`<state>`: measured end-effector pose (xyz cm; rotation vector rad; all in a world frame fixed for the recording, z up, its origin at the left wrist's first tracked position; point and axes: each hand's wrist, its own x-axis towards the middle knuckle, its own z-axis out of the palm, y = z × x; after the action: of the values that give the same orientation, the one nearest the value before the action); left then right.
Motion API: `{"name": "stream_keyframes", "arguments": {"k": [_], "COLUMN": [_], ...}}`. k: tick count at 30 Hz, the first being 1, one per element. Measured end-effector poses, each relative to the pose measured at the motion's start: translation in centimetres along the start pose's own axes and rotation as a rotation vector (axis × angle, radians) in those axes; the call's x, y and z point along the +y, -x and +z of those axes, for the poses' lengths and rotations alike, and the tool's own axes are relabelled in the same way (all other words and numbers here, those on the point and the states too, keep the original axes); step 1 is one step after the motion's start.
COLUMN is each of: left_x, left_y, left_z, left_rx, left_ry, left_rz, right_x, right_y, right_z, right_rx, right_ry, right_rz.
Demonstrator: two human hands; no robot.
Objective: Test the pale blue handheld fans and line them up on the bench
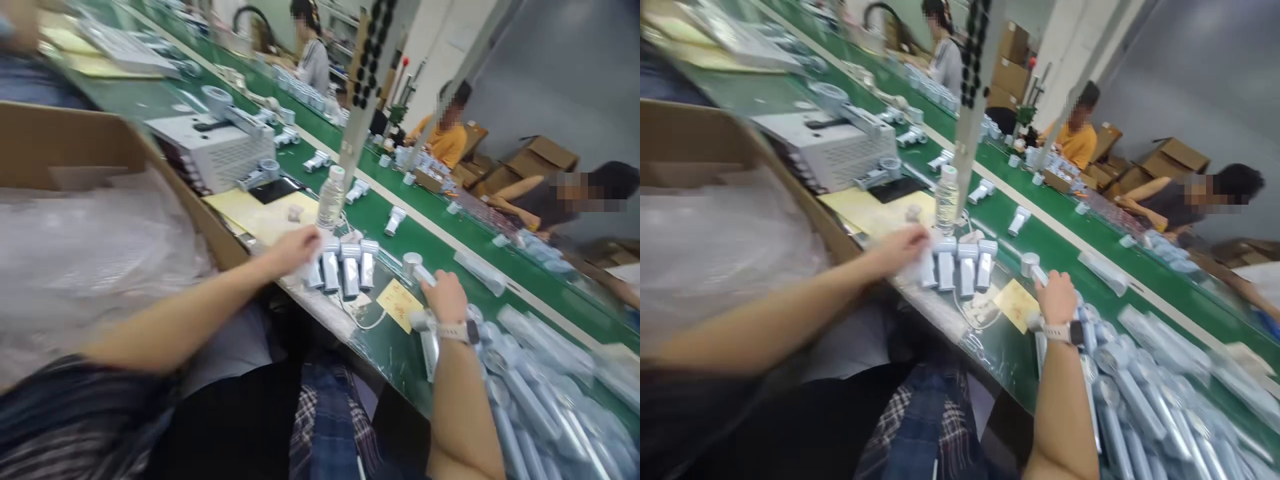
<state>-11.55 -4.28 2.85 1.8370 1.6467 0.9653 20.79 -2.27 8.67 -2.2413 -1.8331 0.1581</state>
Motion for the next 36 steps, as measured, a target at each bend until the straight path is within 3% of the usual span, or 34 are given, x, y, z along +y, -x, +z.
{"name": "stream_keyframes", "arguments": {"k": [3, 7, 10, 13, 16, 19, 21, 23, 26, 29, 32, 34, 36], "left_x": [1.1, 1.4, -0.1, -1.6, -1.8, -0.3, 1.5, 3.4, 5.8, 7.0, 7.8, 8.4, 9.3], "left_y": [-0.3, -1.7, -1.9, -1.9, -2.1, -1.7, -0.8, 0.7, 2.8, 3.6, 3.6, 3.8, 4.1], "left_z": [2.0, 5.8, 5.5, 3.4, 1.8, 1.5, 1.6, 1.5, 0.9, 0.2, -0.4, -0.9, -1.7], "left_rx": [-0.073, -0.113, -0.158, -0.199, -0.191, -0.13, -0.139, -0.238, -0.331, -0.231, -0.212, -0.2, -0.119], "left_ry": [0.006, 0.119, 0.265, 0.387, 0.454, 0.381, 0.144, -0.18, -0.554, -0.716, -0.657, -0.446, -0.116], "left_rz": [-0.039, -0.103, -0.157, -0.195, -0.204, -0.139, 0.015, 0.27, 0.586, 0.636, 0.669, 0.691, 0.642], "right_x": [-1.4, -3.4, -4.3, -4.4, -4.5, -5.2, -5.8, -6.0, -5.6, -5.2, -5.7, -6.2, -6.4], "right_y": [2.8, 6.4, 7.1, 6.5, 6.6, 7.7, 8.5, 8.8, 8.1, 7.3, 8.0, 9.1, 10.0], "right_z": [1.1, 6.9, 11.1, 12.7, 12.5, 11.8, 11.1, 10.2, 8.7, 7.4, 6.1, 5.0, 3.6], "right_rx": [-0.009, -0.058, -0.146, -0.165, -0.154, -0.109, -0.081, -0.078, -0.11, -0.278, -0.523, -0.64, -0.707], "right_ry": [-0.125, -0.495, -0.494, -0.408, -0.344, -0.159, -0.012, 0.009, -0.292, -0.853, -1.259, -1.295, -1.126], "right_rz": [-0.12, -0.368, -0.444, -0.427, -0.426, -0.468, -0.534, -0.59, -0.476, -0.184, -0.092, -0.224, -0.415]}}
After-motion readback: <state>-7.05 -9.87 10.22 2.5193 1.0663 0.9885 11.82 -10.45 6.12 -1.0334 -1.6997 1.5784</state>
